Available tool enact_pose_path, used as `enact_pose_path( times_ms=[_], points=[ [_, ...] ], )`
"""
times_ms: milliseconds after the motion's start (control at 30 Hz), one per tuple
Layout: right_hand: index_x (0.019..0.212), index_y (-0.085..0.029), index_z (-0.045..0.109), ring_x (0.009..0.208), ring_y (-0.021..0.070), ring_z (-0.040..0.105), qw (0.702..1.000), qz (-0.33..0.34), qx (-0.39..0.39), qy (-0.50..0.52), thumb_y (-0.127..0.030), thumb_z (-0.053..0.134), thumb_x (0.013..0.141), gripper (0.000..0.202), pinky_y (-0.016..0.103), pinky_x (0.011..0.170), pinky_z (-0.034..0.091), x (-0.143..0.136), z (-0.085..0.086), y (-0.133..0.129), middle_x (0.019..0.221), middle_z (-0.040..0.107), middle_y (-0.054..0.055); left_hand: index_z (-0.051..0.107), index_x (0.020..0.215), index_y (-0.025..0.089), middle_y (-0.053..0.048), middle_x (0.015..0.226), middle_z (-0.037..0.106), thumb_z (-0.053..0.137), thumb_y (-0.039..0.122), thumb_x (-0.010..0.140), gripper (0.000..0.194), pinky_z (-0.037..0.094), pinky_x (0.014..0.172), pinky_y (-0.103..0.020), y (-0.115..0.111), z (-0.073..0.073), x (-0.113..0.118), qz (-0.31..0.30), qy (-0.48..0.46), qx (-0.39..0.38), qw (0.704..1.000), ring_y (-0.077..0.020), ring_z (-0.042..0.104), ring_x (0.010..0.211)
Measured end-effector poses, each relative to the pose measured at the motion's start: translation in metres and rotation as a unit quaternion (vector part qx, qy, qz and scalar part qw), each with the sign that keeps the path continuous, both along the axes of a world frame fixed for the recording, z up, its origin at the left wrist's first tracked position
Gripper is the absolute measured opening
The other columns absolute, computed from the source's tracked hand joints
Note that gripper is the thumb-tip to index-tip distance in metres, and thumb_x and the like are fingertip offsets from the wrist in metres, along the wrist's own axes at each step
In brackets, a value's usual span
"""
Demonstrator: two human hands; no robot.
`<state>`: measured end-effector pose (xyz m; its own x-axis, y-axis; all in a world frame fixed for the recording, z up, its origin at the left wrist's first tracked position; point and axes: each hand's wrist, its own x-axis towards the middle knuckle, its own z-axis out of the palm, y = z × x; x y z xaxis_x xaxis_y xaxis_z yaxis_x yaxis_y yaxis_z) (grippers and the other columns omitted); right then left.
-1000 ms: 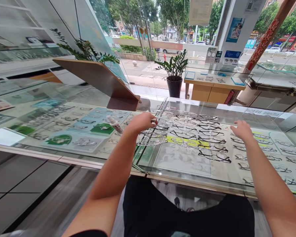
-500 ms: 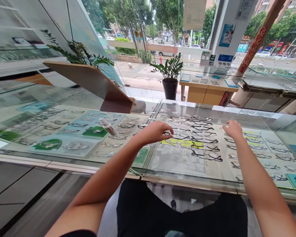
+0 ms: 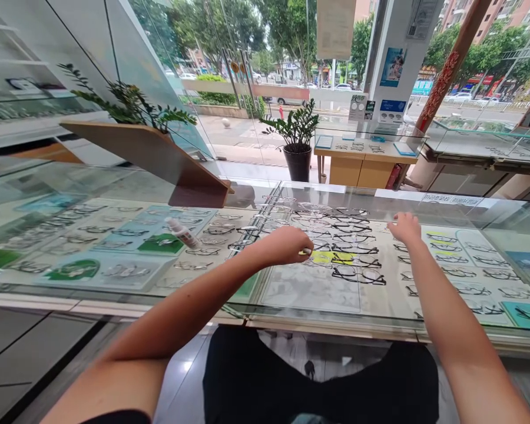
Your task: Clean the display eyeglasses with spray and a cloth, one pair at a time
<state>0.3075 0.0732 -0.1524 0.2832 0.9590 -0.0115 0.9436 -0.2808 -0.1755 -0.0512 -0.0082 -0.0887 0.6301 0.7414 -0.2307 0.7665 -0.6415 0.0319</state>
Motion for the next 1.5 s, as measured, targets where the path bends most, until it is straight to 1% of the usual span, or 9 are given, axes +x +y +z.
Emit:
enact_pose_path(
  times_ms=[367, 500, 600, 700, 867, 1100, 1200, 1267, 1500],
  points=[
    [0.137, -0.017, 0.06, 0.135, 0.0363, 0.051, 1.0, -0.004, -0.004, 0.009, -0.036, 0.048, 0.099, 0.044, 0.047, 0.109, 0.046, -0.003, 0.002, -0.001, 0.143, 0.054, 0.02, 0.078, 0.075, 0.024, -0.004, 0.078, 0.077, 0.069, 0.018, 0.074, 0.011, 0.037, 0.06, -0.029, 0.006, 0.015, 0.015, -0.011, 0.042, -0.039, 0.998, -0.0199, 0.065, 0.069],
    [0.136, -0.016, 0.061, 0.134, 0.0366, 0.051, 1.0, -0.005, -0.004, 0.019, -0.035, 0.049, 0.098, 0.044, 0.047, 0.109, 0.046, -0.004, 0.002, -0.001, 0.144, 0.054, 0.021, 0.074, 0.069, 0.021, 0.001, 0.064, 0.066, 0.068, 0.019, 0.076, 0.009, 0.037, 0.059, -0.026, 0.006, 0.063, 0.008, -0.064, -0.11, -0.17, 0.977, -0.0128, 0.055, 0.059],
    [0.135, -0.016, 0.061, 0.134, 0.0363, 0.051, 1.0, -0.006, 0.005, 0.03, -0.034, 0.051, 0.097, 0.043, 0.046, 0.109, 0.045, -0.003, 0.001, -0.002, 0.143, 0.055, 0.02, 0.073, 0.076, 0.019, 0.001, 0.064, 0.061, 0.068, 0.034, 0.083, 0.018, 0.038, 0.059, -0.024, 0.002, 0.104, 0.009, -0.066, -0.26, -0.136, 0.954, -0.0107, 0.05, 0.059],
    [0.128, -0.019, 0.065, 0.13, 0.0342, 0.053, 0.999, -0.01, 0.027, 0.044, -0.031, 0.054, 0.094, 0.038, 0.043, 0.105, 0.046, 0.0, 0.0, -0.003, 0.137, 0.059, 0.017, 0.069, 0.076, 0.018, 0.001, 0.065, 0.058, 0.071, 0.039, 0.084, 0.023, 0.036, 0.056, -0.024, -0.004, 0.124, 0.016, -0.042, -0.431, -0.045, 0.9, -0.0097, 0.046, 0.059],
    [0.101, -0.018, 0.072, 0.11, 0.0313, 0.062, 0.992, -0.009, 0.103, 0.073, -0.023, 0.058, 0.088, 0.02, 0.04, 0.092, 0.051, 0.0, 0.01, -0.011, 0.115, 0.069, 0.015, 0.064, 0.073, 0.019, 0.002, 0.066, 0.053, 0.077, 0.036, 0.082, 0.023, 0.03, 0.053, -0.024, -0.001, 0.114, 0.031, -0.033, -0.654, 0.042, 0.754, -0.0092, 0.04, 0.059],
    [0.098, -0.021, 0.067, 0.101, 0.0243, 0.065, 0.924, 0.101, 0.349, 0.121, -0.025, 0.044, 0.097, 0.024, 0.036, 0.095, 0.052, -0.06, 0.075, -0.038, 0.106, 0.073, 0.01, 0.064, 0.074, 0.019, -0.002, 0.081, 0.064, 0.08, 0.037, 0.079, 0.025, 0.042, 0.061, -0.023, -0.002, 0.11, 0.035, -0.027, -0.718, 0.036, 0.695, -0.0115, 0.054, 0.071],
    [0.082, -0.023, 0.065, 0.076, 0.0198, 0.061, 0.789, 0.288, 0.469, 0.273, -0.033, 0.054, 0.095, 0.019, 0.035, 0.076, 0.052, -0.1, 0.12, -0.065, 0.08, 0.07, 0.002, 0.063, 0.076, 0.019, -0.002, 0.082, 0.066, 0.08, 0.039, 0.081, 0.027, 0.039, 0.055, -0.021, -0.008, 0.112, 0.033, -0.021, -0.722, 0.011, 0.692, -0.0087, 0.05, 0.063],
    [0.079, -0.023, 0.064, 0.071, 0.0165, 0.058, 0.746, 0.353, 0.467, 0.316, -0.035, 0.058, 0.096, 0.022, 0.033, 0.072, 0.049, -0.119, 0.151, -0.088, 0.075, 0.067, -0.001, 0.063, 0.077, 0.019, -0.002, 0.083, 0.066, 0.08, 0.038, 0.083, 0.026, 0.034, 0.05, -0.02, -0.012, 0.112, 0.031, -0.016, -0.726, 0.008, 0.687, -0.0069, 0.046, 0.058],
    [0.088, -0.022, 0.069, 0.069, 0.0143, 0.057, 0.783, 0.36, 0.418, 0.287, -0.039, 0.068, 0.095, 0.019, 0.031, 0.067, 0.046, -0.137, 0.193, -0.135, 0.076, 0.068, -0.001, 0.06, 0.078, 0.019, -0.002, 0.085, 0.067, 0.081, 0.046, 0.086, 0.035, 0.035, 0.046, -0.02, -0.026, 0.116, 0.028, -0.056, -0.723, -0.019, 0.688, -0.0055, 0.043, 0.055]
  ],
)
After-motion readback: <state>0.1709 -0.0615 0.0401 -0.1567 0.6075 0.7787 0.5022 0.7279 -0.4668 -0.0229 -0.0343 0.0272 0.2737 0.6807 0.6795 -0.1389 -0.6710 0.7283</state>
